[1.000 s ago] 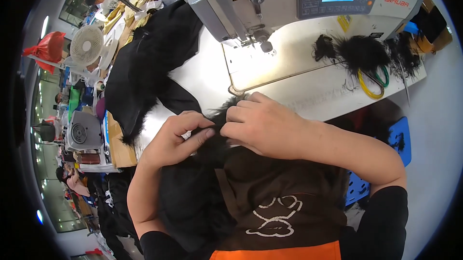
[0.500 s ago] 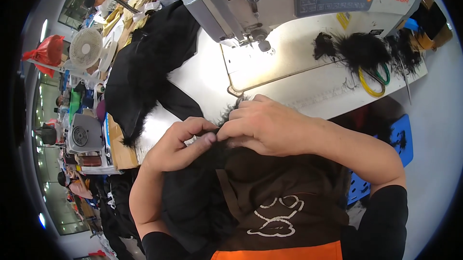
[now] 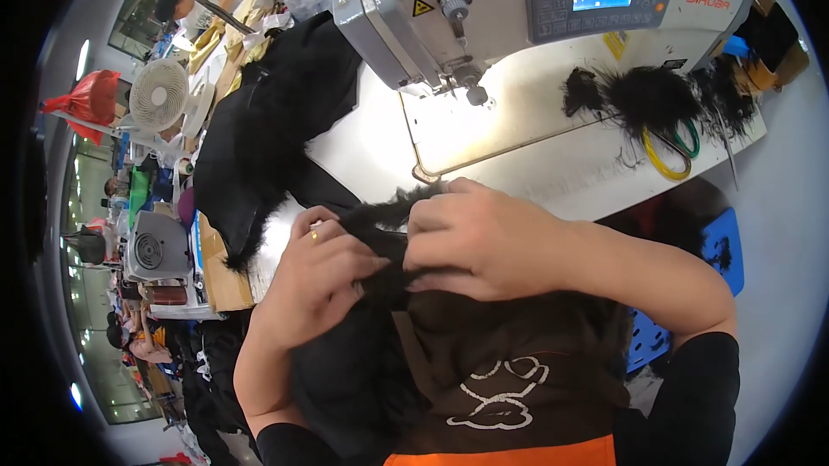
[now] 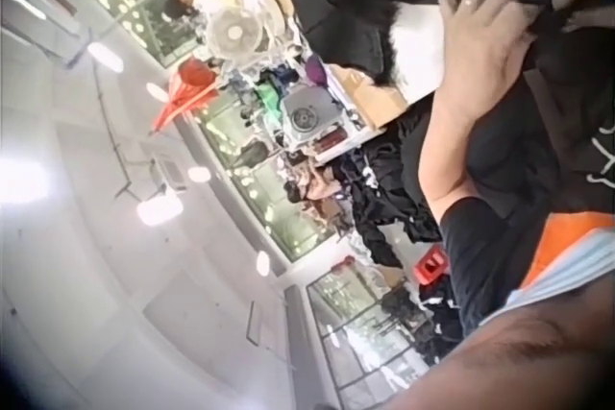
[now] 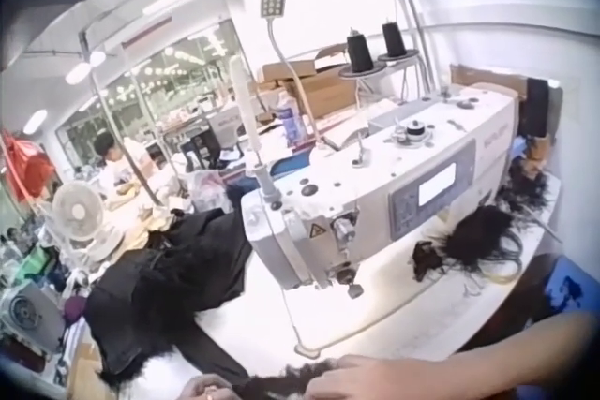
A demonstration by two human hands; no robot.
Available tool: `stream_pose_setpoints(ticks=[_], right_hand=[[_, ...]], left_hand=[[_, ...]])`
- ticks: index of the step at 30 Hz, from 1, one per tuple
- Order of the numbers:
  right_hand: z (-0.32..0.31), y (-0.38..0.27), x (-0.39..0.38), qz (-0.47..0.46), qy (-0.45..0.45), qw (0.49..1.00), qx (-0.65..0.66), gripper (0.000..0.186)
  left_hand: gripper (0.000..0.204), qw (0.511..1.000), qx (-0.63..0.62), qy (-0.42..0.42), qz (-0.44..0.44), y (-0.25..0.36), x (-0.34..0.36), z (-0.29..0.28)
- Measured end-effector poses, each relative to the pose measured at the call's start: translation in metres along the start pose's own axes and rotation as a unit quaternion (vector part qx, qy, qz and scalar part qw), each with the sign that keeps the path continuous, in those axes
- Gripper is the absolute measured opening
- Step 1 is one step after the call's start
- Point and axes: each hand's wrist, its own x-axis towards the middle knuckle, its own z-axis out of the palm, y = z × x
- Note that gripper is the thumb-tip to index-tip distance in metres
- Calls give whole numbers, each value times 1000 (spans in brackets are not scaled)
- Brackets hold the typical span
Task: Sewing a black fur trim onto a piece of black clothing using an industrial sewing machine.
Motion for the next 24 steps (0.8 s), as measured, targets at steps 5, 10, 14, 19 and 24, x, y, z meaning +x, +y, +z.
stream_pose_setpoints(ticks=[5,10,14,19,24], right_hand=[[-8,-19,0,-91,39,959,-265,17],[-1,-15,0,-44,36,970,-236,17],[4,-8,2,-20,43,979,-196,20],[5,-7,4,-9,39,980,-197,22],[7,-5,5,-13,43,984,-173,24]], left_hand=[[38,992,122,28,22,10,-13,-3],[28,999,24,19,-32,1,-10,2],[29,998,-39,29,-25,-5,-8,13],[27,998,-42,41,-37,-6,-8,19],[27,996,-52,41,-55,-8,-10,21]])
